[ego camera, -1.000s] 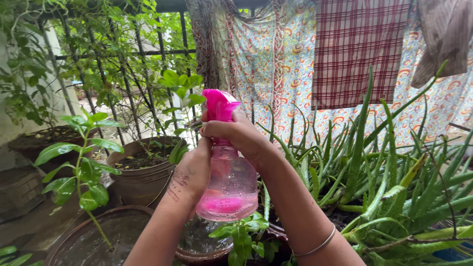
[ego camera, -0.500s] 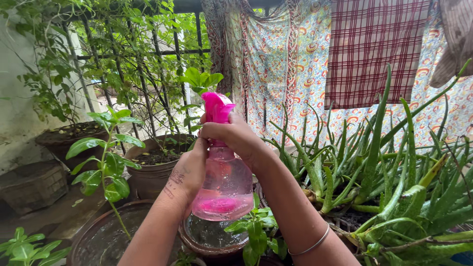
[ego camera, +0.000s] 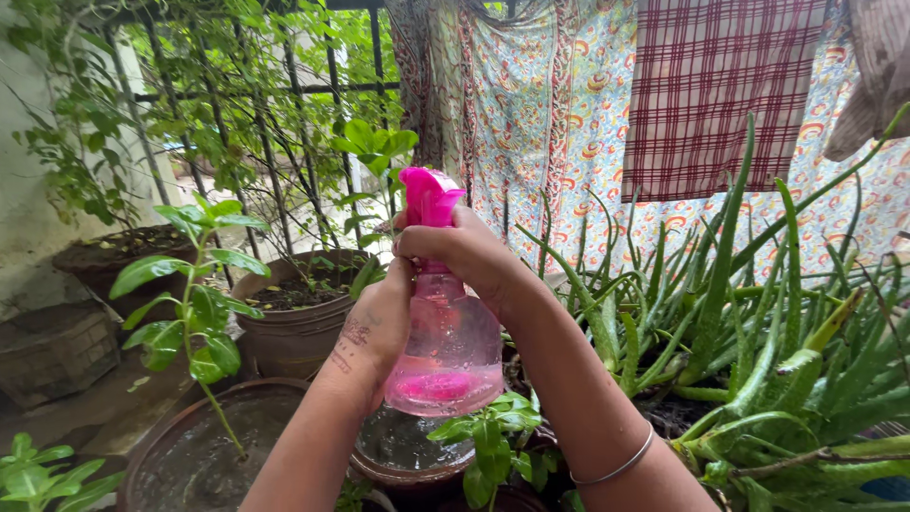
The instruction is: The person sprays water on various potted plants on a balcony using a pink spray bottle, moving between different pots to mist the leaves.
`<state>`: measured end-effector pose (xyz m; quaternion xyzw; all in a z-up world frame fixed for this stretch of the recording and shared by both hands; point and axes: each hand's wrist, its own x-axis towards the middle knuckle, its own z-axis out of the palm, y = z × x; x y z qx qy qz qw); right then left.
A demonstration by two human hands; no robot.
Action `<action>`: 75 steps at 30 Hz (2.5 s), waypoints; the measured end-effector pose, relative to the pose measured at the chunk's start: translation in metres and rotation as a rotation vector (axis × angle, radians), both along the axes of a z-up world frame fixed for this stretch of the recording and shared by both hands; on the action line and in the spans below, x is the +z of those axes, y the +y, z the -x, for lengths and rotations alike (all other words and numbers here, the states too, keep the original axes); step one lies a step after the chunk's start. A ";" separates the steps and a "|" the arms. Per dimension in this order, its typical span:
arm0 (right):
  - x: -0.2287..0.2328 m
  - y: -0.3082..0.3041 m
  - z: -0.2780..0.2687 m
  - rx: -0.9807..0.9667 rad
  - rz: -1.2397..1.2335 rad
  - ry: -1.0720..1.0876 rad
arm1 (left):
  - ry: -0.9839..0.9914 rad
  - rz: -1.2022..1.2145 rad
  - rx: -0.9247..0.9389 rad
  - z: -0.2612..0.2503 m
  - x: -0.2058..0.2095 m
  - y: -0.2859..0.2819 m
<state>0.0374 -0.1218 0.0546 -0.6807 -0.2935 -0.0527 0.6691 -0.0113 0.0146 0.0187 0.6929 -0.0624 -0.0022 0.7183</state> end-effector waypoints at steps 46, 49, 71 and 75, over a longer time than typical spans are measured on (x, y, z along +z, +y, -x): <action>0.025 -0.058 0.011 0.025 -0.060 -0.076 | -0.032 -0.104 0.046 0.008 0.020 -0.053; 0.025 -0.068 0.009 -0.026 -0.005 -0.107 | 0.013 -0.004 -0.038 0.013 0.023 -0.063; -0.007 -0.119 0.012 0.224 -0.162 0.190 | -0.016 -0.253 -0.050 -0.021 -0.021 -0.123; -0.014 -0.126 0.005 0.164 -0.091 0.233 | -0.062 -0.444 -0.046 -0.019 -0.025 -0.124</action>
